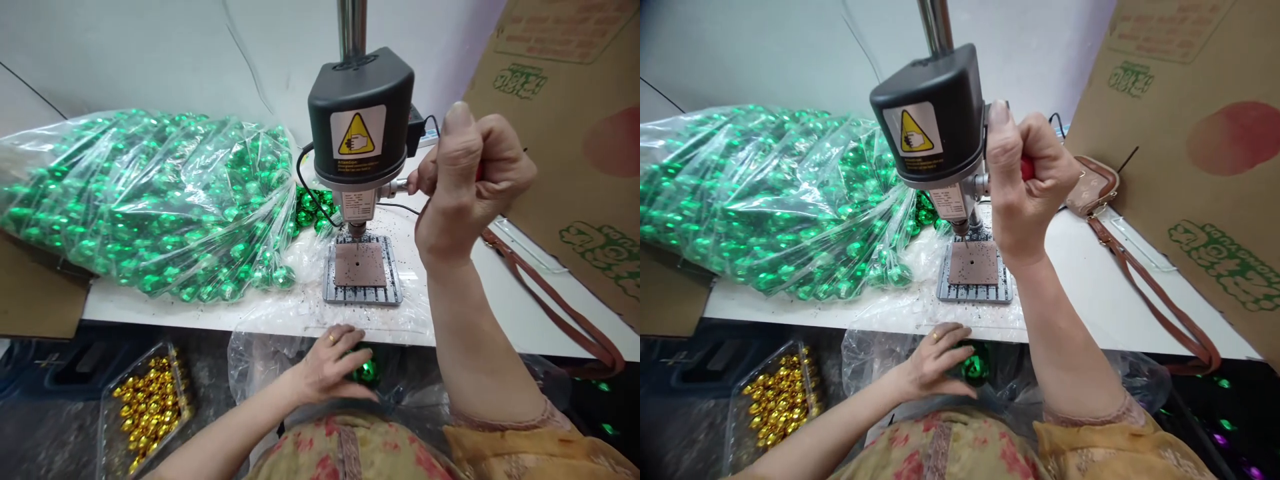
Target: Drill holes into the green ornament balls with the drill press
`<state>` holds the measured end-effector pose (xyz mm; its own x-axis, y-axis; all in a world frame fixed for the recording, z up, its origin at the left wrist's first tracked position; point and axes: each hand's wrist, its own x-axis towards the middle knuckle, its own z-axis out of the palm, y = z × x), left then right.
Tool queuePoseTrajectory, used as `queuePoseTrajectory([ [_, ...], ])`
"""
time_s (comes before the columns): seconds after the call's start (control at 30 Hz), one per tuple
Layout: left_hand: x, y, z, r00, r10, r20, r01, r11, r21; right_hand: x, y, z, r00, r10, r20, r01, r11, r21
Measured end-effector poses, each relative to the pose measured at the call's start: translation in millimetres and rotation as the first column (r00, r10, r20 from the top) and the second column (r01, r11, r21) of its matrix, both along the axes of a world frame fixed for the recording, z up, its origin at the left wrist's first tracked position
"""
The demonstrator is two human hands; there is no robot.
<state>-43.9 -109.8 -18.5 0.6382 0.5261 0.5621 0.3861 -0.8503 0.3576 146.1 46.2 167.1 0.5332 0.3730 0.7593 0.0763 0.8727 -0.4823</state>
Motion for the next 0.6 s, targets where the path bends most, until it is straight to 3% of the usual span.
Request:
queuePoseTrajectory([
  [0.1, -16.3, 50.3, 11.1, 0.943, 0.257, 0.213, -0.256, 0.966, -0.031, -0.3, 1.3, -0.2, 1.000, 0.001, -0.006, -0.001, 1.000, 0.025],
  [0.2, -31.0, 130.3, 29.7, 0.786, 0.551, 0.280, -0.501, 0.833, -0.234, -1.0, -0.1, 0.0, 1.000, 0.001, -0.009, -0.001, 1.000, 0.020],
  [0.3, -34.9, 207.2, 38.9, 0.806, 0.550, 0.218, -0.483, 0.825, -0.294, -1.8, -2.5, 0.2, 1.000, 0.002, -0.017, -0.002, 1.000, 0.018],
  [0.37, -31.6, 242.3, 37.2, 0.849, 0.505, 0.155, -0.436, 0.836, -0.332, -2.3, -3.6, 0.3, 1.000, 0.006, -0.022, -0.006, 1.000, 0.019],
  [0.47, -26.7, 264.1, 28.6, 0.877, 0.475, 0.074, -0.416, 0.827, -0.379, -3.0, -3.8, -0.2, 0.999, 0.006, -0.032, -0.006, 1.000, 0.008],
  [0.6, -32.1, 254.6, 17.8, 0.840, 0.542, 0.036, -0.487, 0.781, -0.392, -3.1, -2.5, -2.4, 0.999, -0.018, -0.041, 0.019, 1.000, 0.014],
])
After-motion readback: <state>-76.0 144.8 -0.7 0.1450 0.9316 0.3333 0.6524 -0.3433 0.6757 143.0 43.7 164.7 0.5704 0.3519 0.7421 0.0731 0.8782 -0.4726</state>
